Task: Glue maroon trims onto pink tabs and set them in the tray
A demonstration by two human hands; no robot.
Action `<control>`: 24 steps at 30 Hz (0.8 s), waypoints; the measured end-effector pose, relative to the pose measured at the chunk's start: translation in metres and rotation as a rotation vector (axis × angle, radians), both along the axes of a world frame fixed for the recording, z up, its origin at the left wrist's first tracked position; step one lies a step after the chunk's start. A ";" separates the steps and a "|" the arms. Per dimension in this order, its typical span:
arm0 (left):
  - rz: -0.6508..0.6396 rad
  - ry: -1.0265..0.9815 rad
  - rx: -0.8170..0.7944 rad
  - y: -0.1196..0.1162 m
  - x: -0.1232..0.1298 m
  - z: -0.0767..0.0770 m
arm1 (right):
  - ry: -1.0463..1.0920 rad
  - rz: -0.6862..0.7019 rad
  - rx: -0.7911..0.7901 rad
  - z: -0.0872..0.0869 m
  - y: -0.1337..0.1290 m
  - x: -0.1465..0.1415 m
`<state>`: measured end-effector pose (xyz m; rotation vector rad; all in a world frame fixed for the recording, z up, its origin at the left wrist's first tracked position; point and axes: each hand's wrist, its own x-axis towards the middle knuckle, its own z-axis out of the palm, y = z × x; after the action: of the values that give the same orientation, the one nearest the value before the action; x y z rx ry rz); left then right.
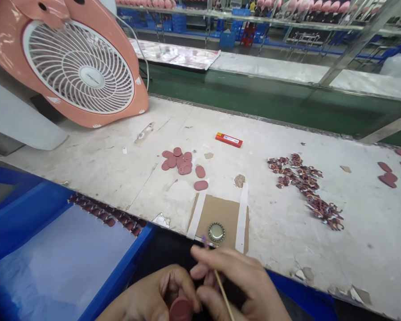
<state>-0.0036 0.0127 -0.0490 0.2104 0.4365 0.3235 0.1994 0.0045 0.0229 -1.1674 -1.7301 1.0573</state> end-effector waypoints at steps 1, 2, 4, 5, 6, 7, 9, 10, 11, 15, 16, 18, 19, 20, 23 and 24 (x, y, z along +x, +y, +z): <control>0.014 -0.001 0.001 0.000 -0.001 0.000 | -0.040 -0.077 0.011 -0.003 -0.001 0.005; 0.035 -0.003 0.002 0.000 -0.003 0.000 | -0.077 -0.152 0.042 -0.006 -0.001 0.011; 0.099 -0.011 0.000 0.001 -0.005 0.001 | -0.141 -0.274 0.164 -0.014 -0.001 0.018; 0.141 -0.012 0.001 0.002 -0.006 0.002 | -0.177 -0.323 0.239 -0.018 -0.001 0.021; 0.189 -0.010 0.009 0.003 -0.006 0.003 | -0.210 -0.355 0.306 -0.022 0.000 0.022; 0.233 -0.008 0.021 0.004 -0.006 0.004 | -0.240 -0.376 0.356 -0.026 0.001 0.021; 0.302 0.003 0.046 0.006 -0.006 0.007 | -0.288 -0.384 0.397 -0.031 0.003 0.018; 0.324 0.011 0.054 0.007 -0.006 0.008 | -0.302 -0.387 0.404 -0.032 0.004 0.016; 0.336 0.021 0.057 0.007 -0.006 0.009 | -0.311 -0.387 0.406 -0.033 0.006 0.014; 0.361 0.055 0.043 0.007 -0.005 0.013 | -0.345 -0.351 0.416 -0.034 0.011 0.013; 0.367 0.061 0.041 0.008 -0.004 0.014 | -0.342 -0.350 0.414 -0.034 0.011 0.013; 0.380 0.091 0.038 0.009 -0.002 0.018 | -0.325 -0.378 0.404 -0.031 0.008 0.013; 0.388 0.117 0.035 0.009 -0.001 0.022 | -0.303 -0.405 0.397 -0.028 0.005 0.011; 0.397 0.147 0.033 0.010 0.000 0.026 | -0.256 -0.438 0.382 -0.025 0.002 0.008; 0.414 0.208 0.045 0.013 0.006 0.038 | 0.014 -0.499 0.317 -0.016 -0.008 -0.004; 0.412 0.214 0.055 0.014 0.008 0.042 | 0.113 -0.483 0.311 -0.014 -0.011 -0.008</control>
<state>0.0041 0.0266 -0.0072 0.2083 0.6844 0.7220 0.1917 -0.0061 0.0094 -1.2124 -1.3654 0.5302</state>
